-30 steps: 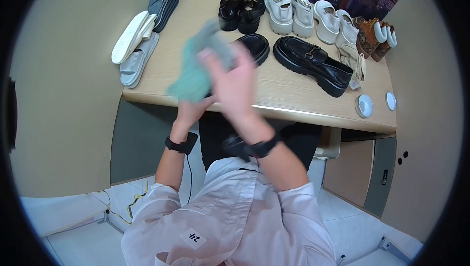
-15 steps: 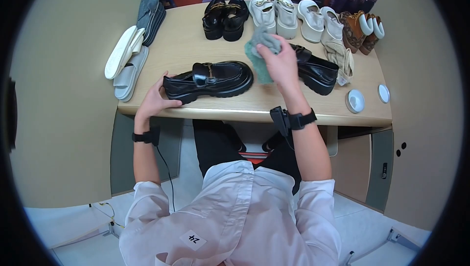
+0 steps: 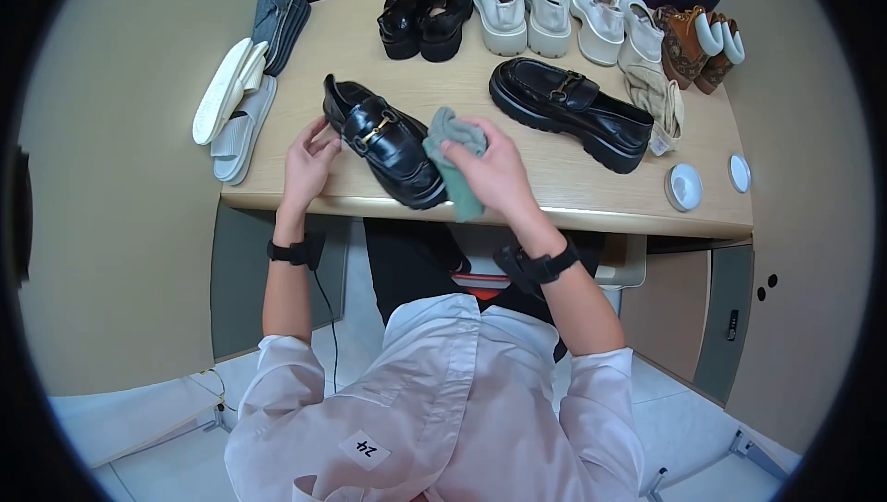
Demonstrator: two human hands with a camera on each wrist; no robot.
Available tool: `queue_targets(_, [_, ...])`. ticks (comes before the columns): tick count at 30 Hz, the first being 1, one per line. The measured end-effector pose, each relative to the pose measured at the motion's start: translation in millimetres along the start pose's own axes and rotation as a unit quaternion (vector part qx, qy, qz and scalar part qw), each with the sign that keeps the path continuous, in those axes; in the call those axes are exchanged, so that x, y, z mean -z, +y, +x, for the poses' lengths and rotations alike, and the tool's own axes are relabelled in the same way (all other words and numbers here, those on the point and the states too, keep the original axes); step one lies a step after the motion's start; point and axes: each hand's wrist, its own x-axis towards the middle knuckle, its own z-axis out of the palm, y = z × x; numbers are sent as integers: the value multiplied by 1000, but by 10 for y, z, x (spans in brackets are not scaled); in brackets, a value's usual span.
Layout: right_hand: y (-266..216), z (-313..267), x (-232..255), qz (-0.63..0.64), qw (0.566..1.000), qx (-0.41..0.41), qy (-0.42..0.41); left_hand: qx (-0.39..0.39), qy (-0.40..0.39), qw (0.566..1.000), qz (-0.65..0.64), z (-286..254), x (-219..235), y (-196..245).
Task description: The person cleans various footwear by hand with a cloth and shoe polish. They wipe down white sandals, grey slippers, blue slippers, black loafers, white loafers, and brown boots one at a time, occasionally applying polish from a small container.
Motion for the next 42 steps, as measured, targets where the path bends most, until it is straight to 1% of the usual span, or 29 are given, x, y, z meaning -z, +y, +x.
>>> queue_targets(3, [29,-239,-112,68,996,-54,-36,35,-89,987,-131,-2,-132,290])
queue_targets(6, [6,-296,-1,133,990,-29,45,6,-82,993,-90,5,-108,255])
queue_targets(7, [-45,-308,69,143,987,-24,64,-6,-70,996,-54,-102,-102,256])
queue_targets(10, [-145,-356,154,70,988,47,129,-47,-43,996,58,-784,-100,389])
queue_targets(12, [-135,-412,74,9,987,92,134,-101,13,970,221,-1205,-405,552])
queue_targets(14, [-117,-476,-146,-38,983,135,116,-120,68,951,277,-1399,-754,628])
queue_targets(15, [-115,-514,-279,-56,983,144,100,-103,83,955,264,-1406,-902,630])
queue_targets(16, [-77,-548,-386,-94,980,160,77,-93,115,947,286,-1395,-1042,604])
queue_targets(18, [-53,-626,-590,-126,974,187,26,-85,155,952,250,-1271,-1233,416])
queue_targets(19, [-13,-624,-613,-174,957,231,6,-95,175,947,253,-1200,-1267,357])
queue_targets(20, [55,-610,-623,-223,936,274,-13,-114,175,944,254,-1176,-1267,296])
queue_targets(21, [160,-564,-632,-237,914,331,-3,-132,175,942,255,-1156,-1245,230])
queue_targets(22, [195,-532,-618,-250,904,346,-2,-149,175,939,258,-1146,-1216,253])
queue_targets(23, [222,-503,-593,-263,895,360,-2,-139,185,946,226,-1159,-1220,308])
queue_targets(24, [247,-489,-585,-274,886,374,-3,-142,181,947,226,-1161,-1202,303])
queue_targets(27, [243,-450,-629,-274,883,382,9,-143,172,949,223,-1121,-1152,314])
queue_targets(29, [209,-425,-649,-275,893,357,19,-127,164,953,221,-1119,-1113,363])
queue_targets(32, [165,-358,-677,-275,908,314,37,-138,133,948,253,-1049,-985,402])
queue_targets(33, [163,-345,-685,-275,913,298,43,-134,136,949,252,-1030,-959,407])
queue_targets(36, [189,-294,-672,-283,911,297,43,-97,108,956,254,-1003,-887,394])
queue_targets(37, [197,-252,-658,-289,906,303,55,-110,107,955,252,-1010,-868,420])
queue_targets(39, [221,-159,-616,-302,898,311,82,-93,93,963,237,-1013,-845,476])
queue_targets(42, [207,-15,-616,-305,899,299,95,-84,77,968,224,-1016,-822,562])
